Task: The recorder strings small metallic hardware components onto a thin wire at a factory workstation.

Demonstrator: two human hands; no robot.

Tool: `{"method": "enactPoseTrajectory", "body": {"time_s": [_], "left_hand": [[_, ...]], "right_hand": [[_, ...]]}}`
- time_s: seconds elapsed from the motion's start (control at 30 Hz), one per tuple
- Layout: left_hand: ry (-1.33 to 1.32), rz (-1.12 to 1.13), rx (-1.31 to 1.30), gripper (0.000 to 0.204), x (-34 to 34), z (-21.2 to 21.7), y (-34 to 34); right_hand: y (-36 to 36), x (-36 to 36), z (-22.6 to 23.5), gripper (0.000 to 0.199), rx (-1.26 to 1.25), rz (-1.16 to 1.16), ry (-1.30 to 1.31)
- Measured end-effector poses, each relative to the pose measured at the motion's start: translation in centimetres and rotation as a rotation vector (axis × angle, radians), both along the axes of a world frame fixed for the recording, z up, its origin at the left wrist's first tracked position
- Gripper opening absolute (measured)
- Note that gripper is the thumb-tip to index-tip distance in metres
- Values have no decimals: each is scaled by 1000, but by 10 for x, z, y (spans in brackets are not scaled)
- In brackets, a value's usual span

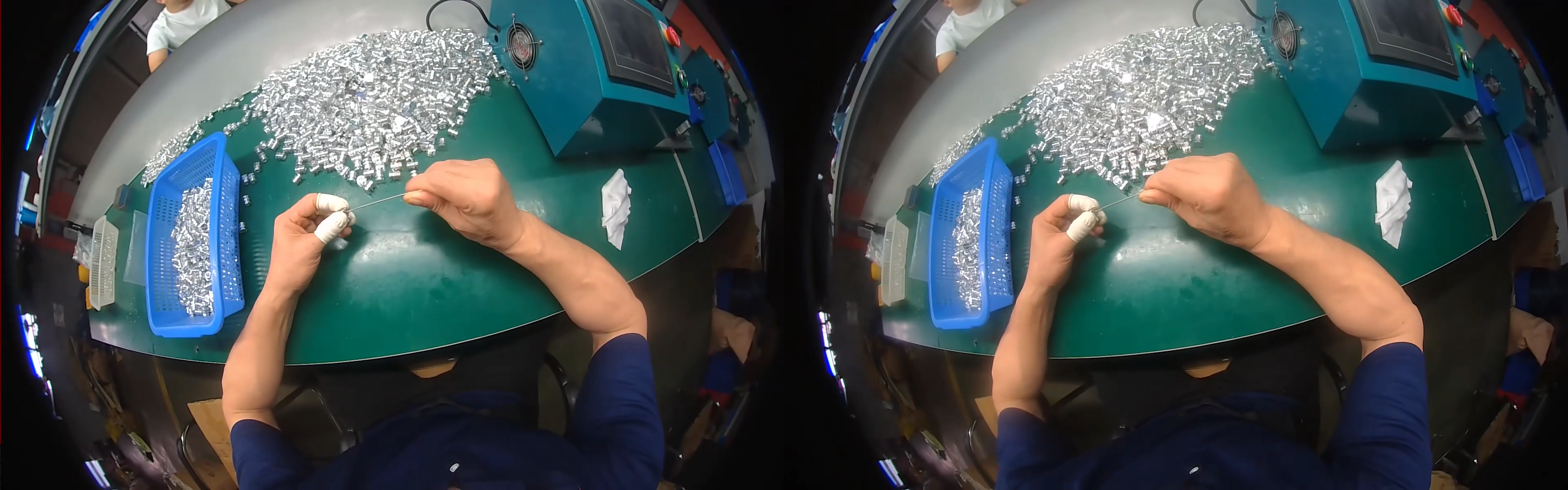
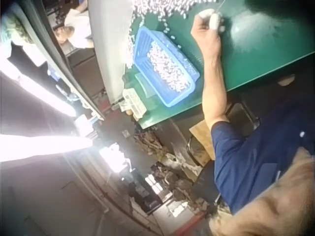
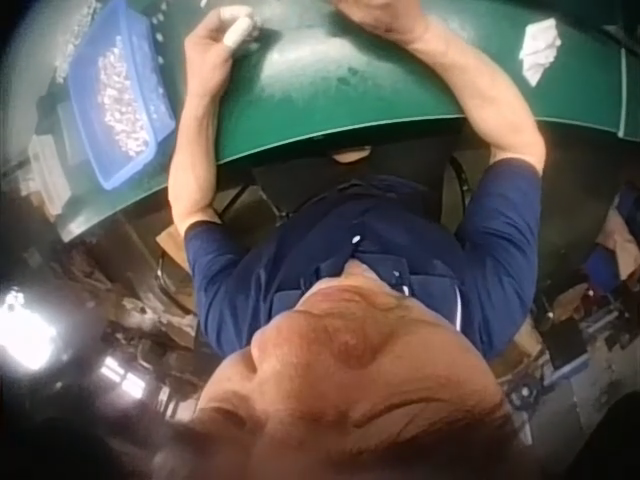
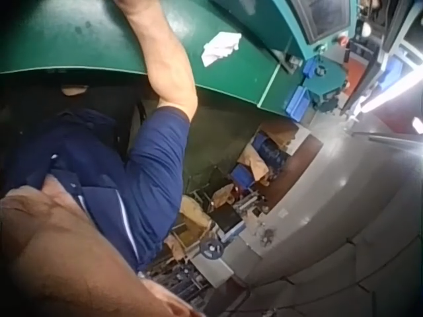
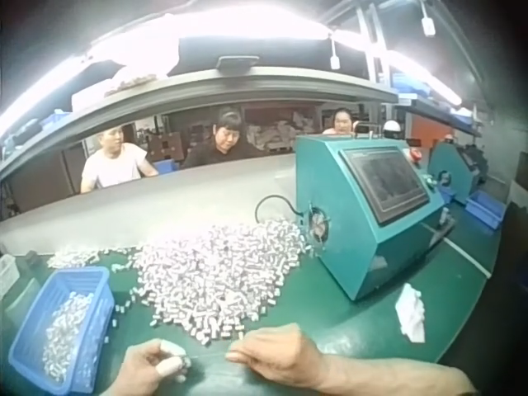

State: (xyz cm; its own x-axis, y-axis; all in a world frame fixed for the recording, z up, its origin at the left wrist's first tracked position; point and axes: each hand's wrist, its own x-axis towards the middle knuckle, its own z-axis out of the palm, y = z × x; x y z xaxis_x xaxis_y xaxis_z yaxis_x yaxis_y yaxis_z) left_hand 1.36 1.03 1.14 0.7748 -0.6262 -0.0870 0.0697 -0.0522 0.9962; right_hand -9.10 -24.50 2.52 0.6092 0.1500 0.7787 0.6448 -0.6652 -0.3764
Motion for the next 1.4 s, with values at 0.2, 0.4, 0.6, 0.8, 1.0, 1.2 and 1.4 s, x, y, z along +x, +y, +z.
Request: {"method": "enactPoseTrajectory", "body": {"time_s": [0.2,0.4,0.6,0.8,1.0,1.2,1.4], "left_hand": [[-188,166,-104,15,26,-8,12],[-17,50,-170,19,13,-7,5],[-24,30,-165,18,9,-5,2],[-43,20,-179,17,5,-3,0],[-115,42,-151,19,3,-3,0],[-336,91,-71,20,-7,1,-2],[-475,90,14,17,-9,3,-1]], "right_hand": [[-2,-4,11,19,535,-210,332],[9,-5,5,12,245,-73,22],[11,-7,4,8,217,-66,24],[12,-7,3,8,202,-69,9],[12,-10,7,9,72,-81,-14],[18,-11,-3,12,160,-62,158],[27,-14,5,17,821,-10,906]]}}
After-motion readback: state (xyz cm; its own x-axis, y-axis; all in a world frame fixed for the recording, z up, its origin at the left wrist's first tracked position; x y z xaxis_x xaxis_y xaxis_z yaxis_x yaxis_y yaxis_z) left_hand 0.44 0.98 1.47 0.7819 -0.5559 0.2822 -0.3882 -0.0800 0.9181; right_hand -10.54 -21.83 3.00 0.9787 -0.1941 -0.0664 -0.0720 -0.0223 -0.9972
